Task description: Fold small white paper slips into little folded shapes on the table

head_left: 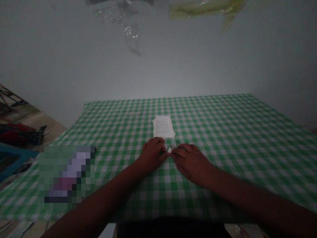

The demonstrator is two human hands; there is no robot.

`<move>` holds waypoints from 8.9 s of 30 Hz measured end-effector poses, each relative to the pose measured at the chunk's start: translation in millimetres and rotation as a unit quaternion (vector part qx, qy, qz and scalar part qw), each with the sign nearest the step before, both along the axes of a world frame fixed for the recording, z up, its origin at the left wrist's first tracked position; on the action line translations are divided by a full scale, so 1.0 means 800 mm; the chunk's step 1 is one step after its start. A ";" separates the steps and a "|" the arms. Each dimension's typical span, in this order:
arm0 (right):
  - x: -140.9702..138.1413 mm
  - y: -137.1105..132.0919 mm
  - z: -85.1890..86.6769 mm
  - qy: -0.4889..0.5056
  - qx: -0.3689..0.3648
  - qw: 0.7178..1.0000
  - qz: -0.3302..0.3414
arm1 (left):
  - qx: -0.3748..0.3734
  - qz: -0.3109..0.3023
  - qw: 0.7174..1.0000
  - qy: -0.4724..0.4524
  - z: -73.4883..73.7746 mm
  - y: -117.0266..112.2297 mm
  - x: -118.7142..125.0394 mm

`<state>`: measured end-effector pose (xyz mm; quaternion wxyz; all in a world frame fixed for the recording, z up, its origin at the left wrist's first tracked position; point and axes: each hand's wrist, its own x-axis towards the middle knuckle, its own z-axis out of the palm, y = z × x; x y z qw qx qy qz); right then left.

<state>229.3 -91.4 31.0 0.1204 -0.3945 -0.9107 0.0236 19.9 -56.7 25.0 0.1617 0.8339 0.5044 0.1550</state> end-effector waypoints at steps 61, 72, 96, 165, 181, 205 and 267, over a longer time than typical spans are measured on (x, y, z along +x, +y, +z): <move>0.030 0.010 0.004 -0.036 -0.028 0.997 -0.056 | -0.053 -0.034 0.997 0.047 0.005 0.017 -0.006; 0.037 0.015 0.005 -0.051 -0.032 0.996 -0.059 | -0.060 -0.072 0.995 0.012 0.004 0.019 -0.017; 0.045 0.026 0.009 -0.006 -0.056 0.998 -0.036 | 0.073 -0.141 0.987 0.022 0.004 0.002 -0.002; 0.000 0.028 -0.013 0.411 -0.261 0.867 -0.108 | -0.094 -0.045 0.946 -0.307 -0.011 -0.002 0.013; 0.010 0.028 -0.018 0.378 -0.217 0.895 -0.097 | -0.114 -0.075 0.926 -0.351 -0.015 0.002 0.011; 0.010 0.033 -0.021 0.395 -0.191 0.896 -0.064 | -0.170 -0.038 0.931 -0.320 -0.014 0.009 0.004; 0.012 0.051 0.021 0.252 -0.357 0.899 0.038 | -0.106 -0.019 0.942 -0.319 -0.005 0.014 0.003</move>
